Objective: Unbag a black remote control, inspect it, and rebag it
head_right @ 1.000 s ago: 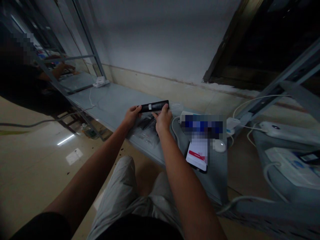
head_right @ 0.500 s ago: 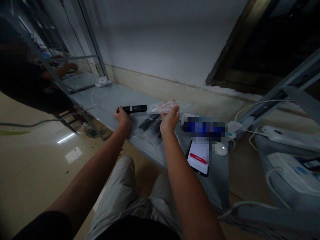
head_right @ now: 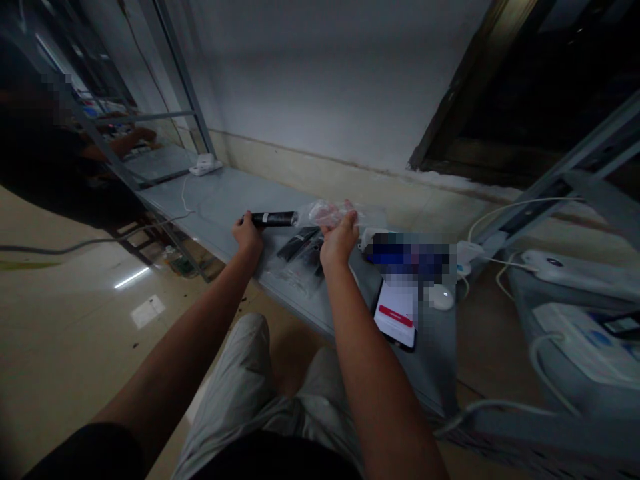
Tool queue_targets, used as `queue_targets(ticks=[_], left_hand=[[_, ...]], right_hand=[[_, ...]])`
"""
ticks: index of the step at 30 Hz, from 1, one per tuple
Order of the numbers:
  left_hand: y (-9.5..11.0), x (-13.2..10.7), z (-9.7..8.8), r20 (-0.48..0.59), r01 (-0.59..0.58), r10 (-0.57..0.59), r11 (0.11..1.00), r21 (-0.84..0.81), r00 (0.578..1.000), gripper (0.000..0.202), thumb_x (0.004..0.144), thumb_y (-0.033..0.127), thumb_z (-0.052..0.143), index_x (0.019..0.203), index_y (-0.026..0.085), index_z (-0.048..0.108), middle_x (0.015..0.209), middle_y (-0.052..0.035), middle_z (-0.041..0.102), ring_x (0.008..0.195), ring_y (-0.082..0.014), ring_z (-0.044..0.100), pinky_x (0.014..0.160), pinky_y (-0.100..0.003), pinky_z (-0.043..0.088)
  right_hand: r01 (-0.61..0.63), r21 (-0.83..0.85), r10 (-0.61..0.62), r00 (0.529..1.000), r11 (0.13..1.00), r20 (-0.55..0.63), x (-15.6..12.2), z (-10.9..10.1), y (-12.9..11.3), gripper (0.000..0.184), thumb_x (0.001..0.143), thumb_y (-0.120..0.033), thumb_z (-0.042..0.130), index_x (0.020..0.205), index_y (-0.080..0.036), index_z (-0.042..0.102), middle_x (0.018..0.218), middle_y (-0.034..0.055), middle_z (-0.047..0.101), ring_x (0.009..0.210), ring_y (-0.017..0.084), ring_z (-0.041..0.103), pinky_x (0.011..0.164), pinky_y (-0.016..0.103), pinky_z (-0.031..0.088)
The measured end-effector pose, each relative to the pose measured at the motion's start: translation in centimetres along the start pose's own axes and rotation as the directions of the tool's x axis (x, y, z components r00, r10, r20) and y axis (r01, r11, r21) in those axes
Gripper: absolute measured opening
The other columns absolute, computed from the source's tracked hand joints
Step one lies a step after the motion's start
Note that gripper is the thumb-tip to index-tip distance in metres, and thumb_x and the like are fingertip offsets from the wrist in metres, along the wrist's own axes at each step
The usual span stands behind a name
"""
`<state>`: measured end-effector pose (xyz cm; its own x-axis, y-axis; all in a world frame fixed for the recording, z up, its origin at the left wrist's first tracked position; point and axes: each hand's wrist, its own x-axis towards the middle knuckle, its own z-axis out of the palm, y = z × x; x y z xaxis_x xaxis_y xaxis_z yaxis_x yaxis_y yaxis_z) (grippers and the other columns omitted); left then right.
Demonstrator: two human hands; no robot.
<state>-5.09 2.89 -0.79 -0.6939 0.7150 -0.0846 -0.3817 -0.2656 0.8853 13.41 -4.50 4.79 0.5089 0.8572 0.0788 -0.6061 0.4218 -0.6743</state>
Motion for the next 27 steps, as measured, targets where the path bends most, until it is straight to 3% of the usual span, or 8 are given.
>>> queue_targets(ticks=[5, 12, 18, 27], left_hand=[[0.1, -0.3, 0.0, 0.003, -0.010, 0.010, 1.000, 0.001, 1.000, 0.016, 0.085, 0.030, 0.063, 0.086, 0.015, 0.059, 0.082, -0.0007, 0.059, 0.067, -0.0082, 0.059, 0.059, -0.020, 0.054], [0.6, -1.1, 0.0, 0.072, 0.008, -0.006, 1.000, -0.021, 0.997, 0.021, 0.082, 0.031, 0.069, 0.081, 0.014, 0.057, 0.079, -0.0004, 0.059, 0.066, -0.0094, 0.061, 0.059, -0.022, 0.056], [0.9, -1.4, 0.3, 0.097, 0.103, -0.092, 0.987, -0.122, 0.991, 0.034, 0.079, 0.022, 0.075, 0.098, 0.017, 0.047, 0.087, -0.0005, 0.061, 0.074, -0.0124, 0.066, 0.065, -0.028, 0.060], [0.8, -2.0, 0.6, 0.269, 0.213, -0.163, 0.962, -0.169, 0.949, 0.035, 0.079, 0.020, 0.075, 0.085, 0.019, 0.041, 0.082, 0.0002, 0.058, 0.074, -0.0141, 0.067, 0.071, -0.035, 0.062]], right_hand=[[-0.041, -0.024, 0.041, 0.999, 0.999, -0.009, 0.1, -0.1, -0.1, 0.037, 0.100, -0.047, 0.033, 0.123, -0.028, 0.054, 0.095, 0.0022, 0.073, 0.078, 0.014, 0.074, 0.076, 0.036, 0.060], [-0.048, -0.082, 0.049, 0.999, 0.995, 0.007, -0.2, 0.0, 0.5, 0.036, 0.090, -0.030, 0.056, 0.125, -0.025, 0.054, 0.091, 0.0003, 0.073, 0.072, 0.013, 0.073, 0.073, 0.034, 0.062], [-0.083, -0.140, 0.085, 0.996, 0.987, 0.002, -0.5, 0.0, 0.9, 0.036, 0.084, -0.019, 0.056, 0.120, -0.022, 0.055, 0.086, -0.0022, 0.072, 0.065, 0.011, 0.070, 0.070, 0.032, 0.062], [-0.100, -0.141, 0.106, 0.993, 0.985, 0.041, -0.7, 0.1, 1.0, 0.040, 0.078, -0.017, 0.066, 0.116, -0.021, 0.056, 0.083, -0.0029, 0.071, 0.063, 0.011, 0.067, 0.073, 0.037, 0.064]])
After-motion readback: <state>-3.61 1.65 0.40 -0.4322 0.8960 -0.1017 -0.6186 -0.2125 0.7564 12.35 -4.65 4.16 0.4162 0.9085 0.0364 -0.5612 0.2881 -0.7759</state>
